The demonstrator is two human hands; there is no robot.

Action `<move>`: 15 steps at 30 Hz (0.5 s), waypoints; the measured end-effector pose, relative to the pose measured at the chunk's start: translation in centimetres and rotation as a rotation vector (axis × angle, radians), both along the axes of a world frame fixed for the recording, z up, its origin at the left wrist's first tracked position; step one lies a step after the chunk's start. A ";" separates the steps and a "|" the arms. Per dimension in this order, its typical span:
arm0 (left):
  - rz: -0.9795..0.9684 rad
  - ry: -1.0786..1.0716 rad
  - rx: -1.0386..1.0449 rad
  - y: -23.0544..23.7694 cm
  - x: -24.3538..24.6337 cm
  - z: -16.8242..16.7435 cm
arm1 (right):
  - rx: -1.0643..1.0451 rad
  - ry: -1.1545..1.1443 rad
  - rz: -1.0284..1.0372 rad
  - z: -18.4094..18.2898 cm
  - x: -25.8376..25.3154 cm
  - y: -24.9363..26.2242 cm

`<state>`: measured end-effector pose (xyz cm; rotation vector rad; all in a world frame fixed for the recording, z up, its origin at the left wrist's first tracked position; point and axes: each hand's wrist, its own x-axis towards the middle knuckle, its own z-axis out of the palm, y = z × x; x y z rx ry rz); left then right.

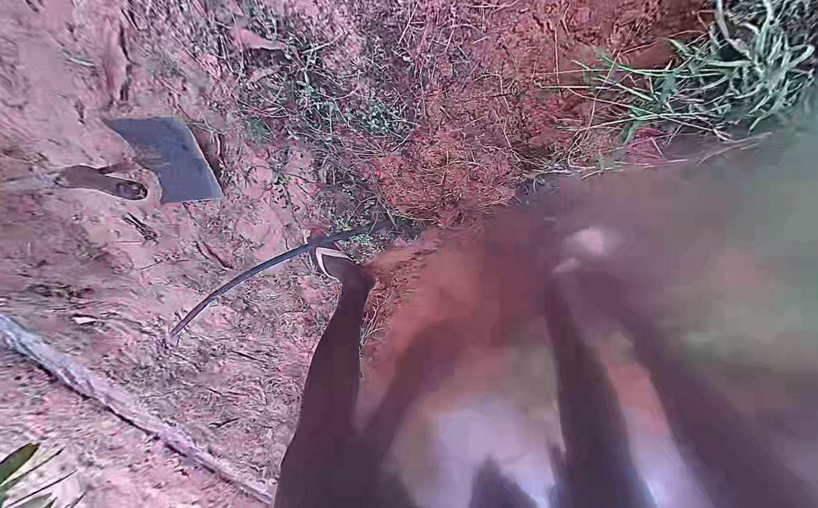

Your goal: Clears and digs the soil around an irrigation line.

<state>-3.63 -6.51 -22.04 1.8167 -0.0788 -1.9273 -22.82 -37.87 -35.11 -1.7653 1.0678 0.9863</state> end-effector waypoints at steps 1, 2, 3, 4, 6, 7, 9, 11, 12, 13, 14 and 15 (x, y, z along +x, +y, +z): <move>-0.010 0.039 -0.005 -0.1 0.9 0.3 | -0.029 -0.015 0.079 -1.1 3.2 -0.6; -0.041 0.053 -0.014 0.0 1.7 0.4 | -0.069 -0.036 0.137 -2.0 6.8 -1.0; -0.064 0.027 -0.032 0.3 2.3 0.5 | -0.118 -0.070 0.190 -2.7 10.7 -1.1; -0.070 -0.006 -0.057 0.7 2.8 0.4 | -0.169 -0.125 0.241 -3.2 14.7 -1.0; -0.071 -0.018 -0.101 1.1 4.3 0.6 | -0.236 -0.223 0.362 -4.1 23.6 -0.7; -0.054 -0.035 -0.126 1.3 4.7 0.8 | -0.237 -0.266 0.400 -4.6 27.8 -0.2; 0.009 -0.125 -0.193 1.9 4.5 1.2 | -0.252 -0.326 0.462 -6.0 35.6 1.5; 0.039 -0.162 -0.249 2.5 5.3 1.6 | -0.261 -0.404 0.485 -6.8 42.8 4.5; 0.025 -0.135 -0.264 2.7 6.0 1.9 | -0.267 -0.455 0.502 -7.3 46.0 6.1; 0.014 -0.112 -0.271 2.9 6.5 2.1 | -0.252 -0.486 0.501 -7.6 48.9 7.8; 0.011 -0.102 -0.273 3.2 6.9 2.3 | -0.242 -0.492 0.496 -8.1 51.6 9.8; 0.024 -0.113 -0.281 3.6 7.2 2.4 | -0.223 -0.474 0.483 -8.6 54.0 11.9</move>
